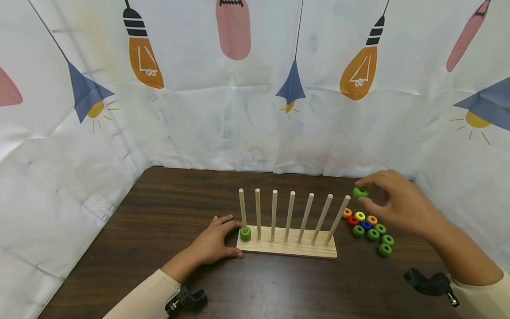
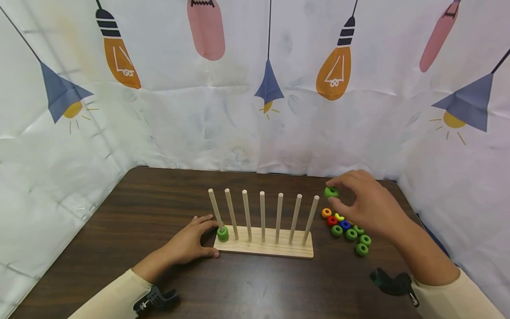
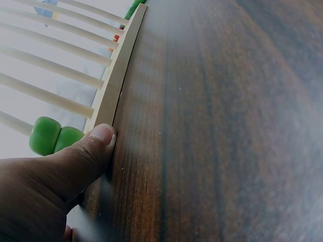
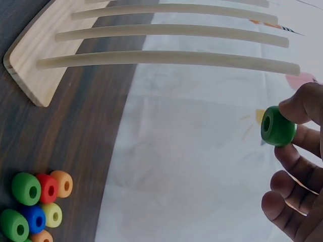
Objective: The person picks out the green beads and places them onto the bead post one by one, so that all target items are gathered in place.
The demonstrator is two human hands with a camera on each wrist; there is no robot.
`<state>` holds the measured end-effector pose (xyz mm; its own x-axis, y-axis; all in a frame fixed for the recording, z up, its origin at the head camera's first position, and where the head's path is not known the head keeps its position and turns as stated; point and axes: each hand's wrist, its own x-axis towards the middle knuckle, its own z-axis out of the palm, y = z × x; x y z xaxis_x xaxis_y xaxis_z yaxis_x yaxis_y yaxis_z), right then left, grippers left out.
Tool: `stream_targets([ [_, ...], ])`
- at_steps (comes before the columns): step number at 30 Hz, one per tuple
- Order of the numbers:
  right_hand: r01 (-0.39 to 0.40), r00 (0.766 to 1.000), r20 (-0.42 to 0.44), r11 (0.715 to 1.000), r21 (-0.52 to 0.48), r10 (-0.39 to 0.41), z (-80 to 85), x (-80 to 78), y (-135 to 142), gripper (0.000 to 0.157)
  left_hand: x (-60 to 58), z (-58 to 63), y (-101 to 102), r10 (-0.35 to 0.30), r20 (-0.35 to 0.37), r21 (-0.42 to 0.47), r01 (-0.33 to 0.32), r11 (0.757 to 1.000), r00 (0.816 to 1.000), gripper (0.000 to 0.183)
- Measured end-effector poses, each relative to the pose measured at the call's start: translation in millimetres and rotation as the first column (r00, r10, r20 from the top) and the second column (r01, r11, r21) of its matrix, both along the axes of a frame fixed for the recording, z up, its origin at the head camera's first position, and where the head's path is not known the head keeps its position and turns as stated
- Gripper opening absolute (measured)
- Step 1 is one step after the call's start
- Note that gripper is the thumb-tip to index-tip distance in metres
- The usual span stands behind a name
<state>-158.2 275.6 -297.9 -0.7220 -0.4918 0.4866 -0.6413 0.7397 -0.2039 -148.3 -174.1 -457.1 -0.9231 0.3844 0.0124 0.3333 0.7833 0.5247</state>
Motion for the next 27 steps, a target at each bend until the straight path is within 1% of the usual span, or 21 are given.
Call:
stream_targets([
  [10,-0.028,1.000,0.002,0.999,-0.018,0.028,10.2,3.0,-4.6,0.040,0.3,1.6,0.8,0.003,0.004,-0.002,-0.003,1.000,1.000,0.073],
  [27,-0.099,0.995,-0.007,0.994,-0.046,0.099,20.1,10.8,-13.0,0.048,0.5,0.6,0.4,0.007,0.008,-0.010,-0.007,1.000,1.000,0.074],
])
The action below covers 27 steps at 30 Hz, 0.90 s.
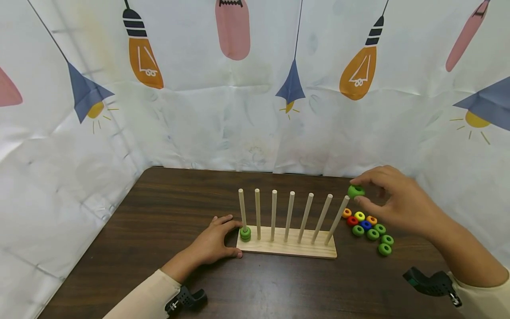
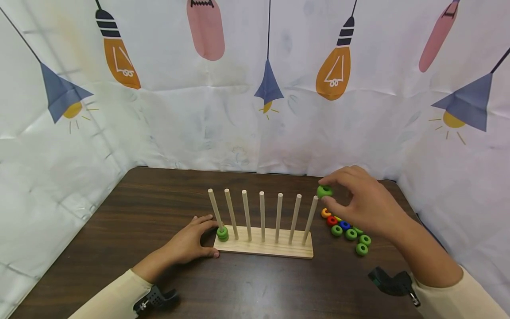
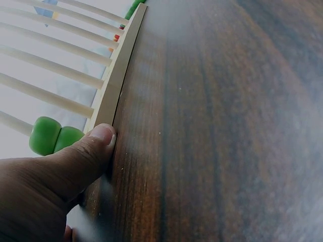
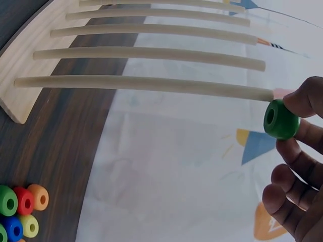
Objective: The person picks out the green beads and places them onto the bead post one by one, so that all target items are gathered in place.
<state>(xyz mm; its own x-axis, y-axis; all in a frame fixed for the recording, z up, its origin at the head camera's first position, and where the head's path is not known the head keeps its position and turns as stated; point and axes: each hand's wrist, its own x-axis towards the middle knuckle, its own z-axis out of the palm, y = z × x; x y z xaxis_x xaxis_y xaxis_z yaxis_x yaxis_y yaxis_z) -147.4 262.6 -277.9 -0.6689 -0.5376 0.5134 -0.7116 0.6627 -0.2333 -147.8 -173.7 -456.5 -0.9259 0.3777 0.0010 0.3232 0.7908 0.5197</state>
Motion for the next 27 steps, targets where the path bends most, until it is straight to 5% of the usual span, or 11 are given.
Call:
stream_targets([
  [27,-0.072,0.997,-0.006,0.997,-0.006,0.072,3.7,0.1,-20.1,0.044,1.0,-1.1,-0.4,0.011,0.007,0.005,-0.011,1.000,1.000,0.073],
])
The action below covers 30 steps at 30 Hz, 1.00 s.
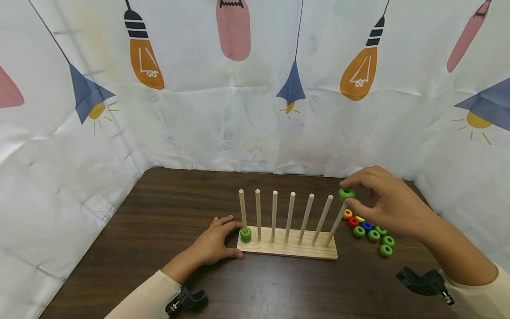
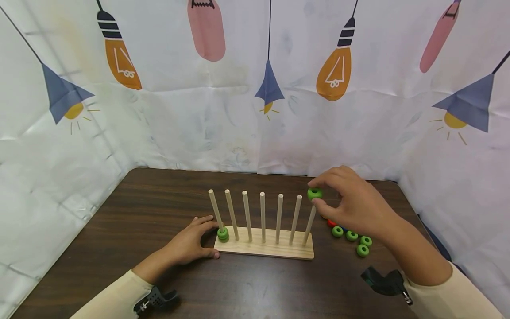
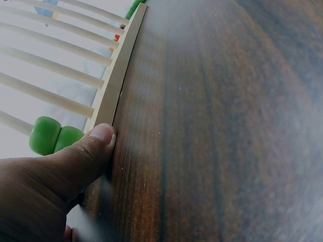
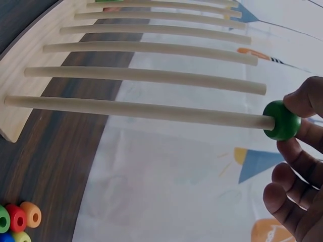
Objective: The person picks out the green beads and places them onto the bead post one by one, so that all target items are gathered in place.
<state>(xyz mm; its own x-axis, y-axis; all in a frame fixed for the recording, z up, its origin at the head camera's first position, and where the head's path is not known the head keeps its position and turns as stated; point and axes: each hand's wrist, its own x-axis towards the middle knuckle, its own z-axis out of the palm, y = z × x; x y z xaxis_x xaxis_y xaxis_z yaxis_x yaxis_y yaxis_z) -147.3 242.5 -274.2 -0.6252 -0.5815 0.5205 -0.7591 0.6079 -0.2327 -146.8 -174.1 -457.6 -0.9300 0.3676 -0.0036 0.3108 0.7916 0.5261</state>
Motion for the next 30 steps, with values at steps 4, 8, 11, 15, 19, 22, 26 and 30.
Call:
stream_targets([
  [4,-0.002,1.000,-0.006,1.000,-0.004,0.002,0.8,-0.1,-2.2,0.045,0.0,0.3,-0.1,0.000,0.000,0.002,0.000,1.000,1.000,0.073],
  [8,-0.016,1.000,-0.002,1.000,-0.020,0.016,0.7,-0.6,-6.0,0.044,-0.7,0.4,-0.2,-0.003,-0.005,0.000,0.003,1.000,1.000,0.073],
  [11,-0.026,1.000,-0.001,0.999,-0.029,0.026,0.1,-1.5,-8.7,0.043,-1.4,0.5,-0.2,-0.012,-0.013,0.000,0.012,1.000,1.000,0.073],
  [15,-0.033,0.999,-0.002,0.999,-0.033,0.033,-0.7,-2.5,-11.1,0.042,-1.3,0.3,-0.1,-0.014,-0.018,-0.001,0.014,1.000,1.000,0.073],
  [19,-0.033,0.999,-0.004,0.999,-0.033,0.033,-0.7,-2.5,-13.1,0.042,-0.7,-0.4,-0.1,-0.010,-0.018,-0.003,0.010,1.000,1.000,0.073],
  [22,-0.037,0.999,0.000,0.999,-0.038,0.037,0.0,-2.6,-15.2,0.042,-0.7,-0.8,-0.2,-0.009,-0.014,-0.003,0.009,1.000,1.000,0.073],
  [26,-0.048,0.999,0.010,0.998,-0.046,0.048,0.3,-2.9,-18.3,0.042,-0.8,-1.2,-0.5,-0.010,-0.014,-0.002,0.010,1.000,1.000,0.073],
  [30,-0.053,0.998,0.013,0.997,-0.052,0.053,0.1,-3.3,-20.9,0.041,-1.0,-1.4,-0.3,-0.011,-0.019,-0.001,0.011,1.000,1.000,0.073],
])
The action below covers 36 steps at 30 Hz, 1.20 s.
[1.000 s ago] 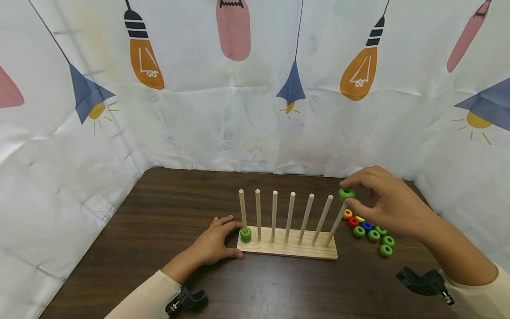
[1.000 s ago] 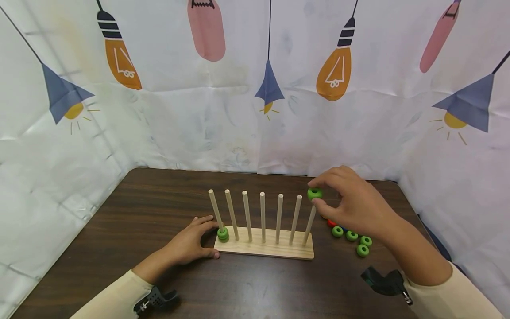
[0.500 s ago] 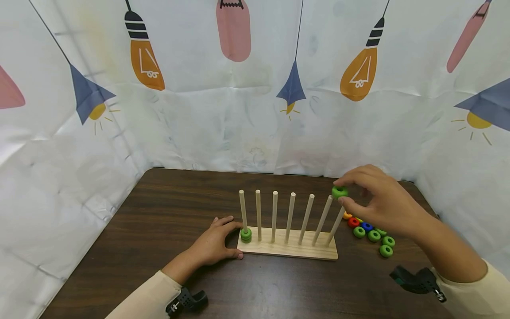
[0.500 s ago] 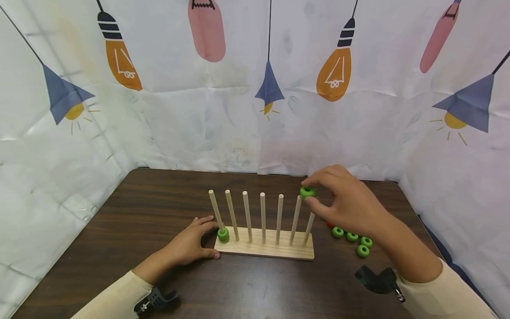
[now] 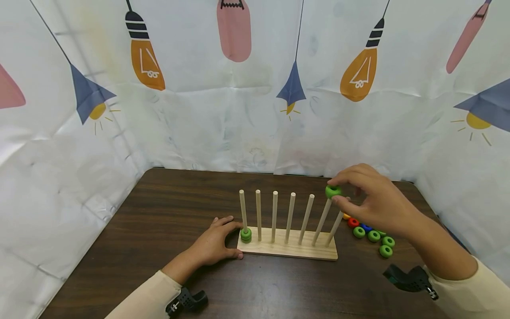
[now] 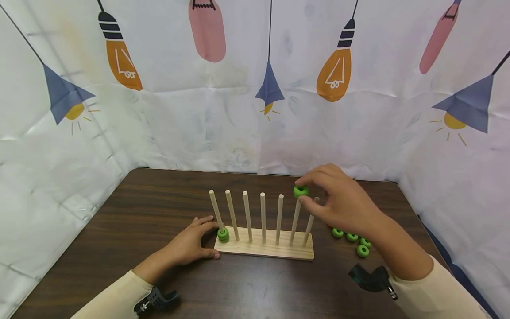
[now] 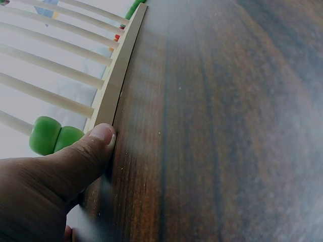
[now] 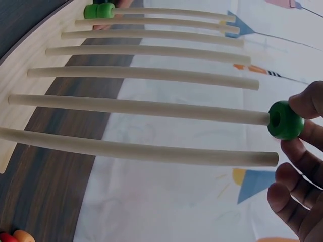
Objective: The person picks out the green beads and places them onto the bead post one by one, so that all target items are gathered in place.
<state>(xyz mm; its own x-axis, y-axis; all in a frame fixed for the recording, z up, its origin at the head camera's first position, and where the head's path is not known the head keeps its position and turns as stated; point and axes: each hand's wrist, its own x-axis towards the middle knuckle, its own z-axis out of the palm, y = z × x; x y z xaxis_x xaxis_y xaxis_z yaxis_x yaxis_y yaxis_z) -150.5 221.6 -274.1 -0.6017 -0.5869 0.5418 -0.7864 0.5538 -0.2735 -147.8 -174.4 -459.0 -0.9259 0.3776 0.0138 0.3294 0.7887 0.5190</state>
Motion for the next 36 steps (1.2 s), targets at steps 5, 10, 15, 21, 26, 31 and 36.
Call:
stream_targets([
  [5,-0.015,1.000,-0.005,1.000,-0.012,0.015,-0.6,-0.9,-4.1,0.038,0.2,0.4,0.4,0.001,0.002,-0.002,-0.001,1.000,1.000,0.073],
  [10,-0.026,1.000,-0.004,1.000,-0.006,0.026,-0.4,-2.2,-8.8,0.037,0.3,1.5,0.5,-0.002,0.002,-0.002,0.002,1.000,1.000,0.073],
  [15,-0.022,1.000,0.008,1.000,0.004,0.022,-0.9,-2.3,-13.1,0.036,0.9,2.5,0.6,0.001,0.008,0.000,-0.001,1.000,1.000,0.073],
  [21,-0.013,1.000,0.026,1.000,0.007,0.013,-1.4,-1.7,-16.8,0.033,1.6,3.3,1.0,0.007,0.015,0.000,-0.007,1.000,1.000,0.072],
  [26,-0.022,0.999,0.029,1.000,0.011,0.022,-1.6,-2.7,-20.2,0.033,1.7,3.3,0.9,0.006,0.014,0.002,-0.006,1.000,1.000,0.072],
  [31,-0.040,0.999,0.013,0.999,0.008,0.040,-2.1,-4.6,-24.2,0.033,1.7,4.1,0.7,0.000,0.015,0.008,0.000,1.000,1.000,0.072],
  [36,-0.055,0.998,0.012,0.998,0.003,0.055,-1.9,-5.7,-27.2,0.033,1.8,4.1,0.8,-0.001,0.016,0.007,0.001,1.000,1.000,0.072],
])
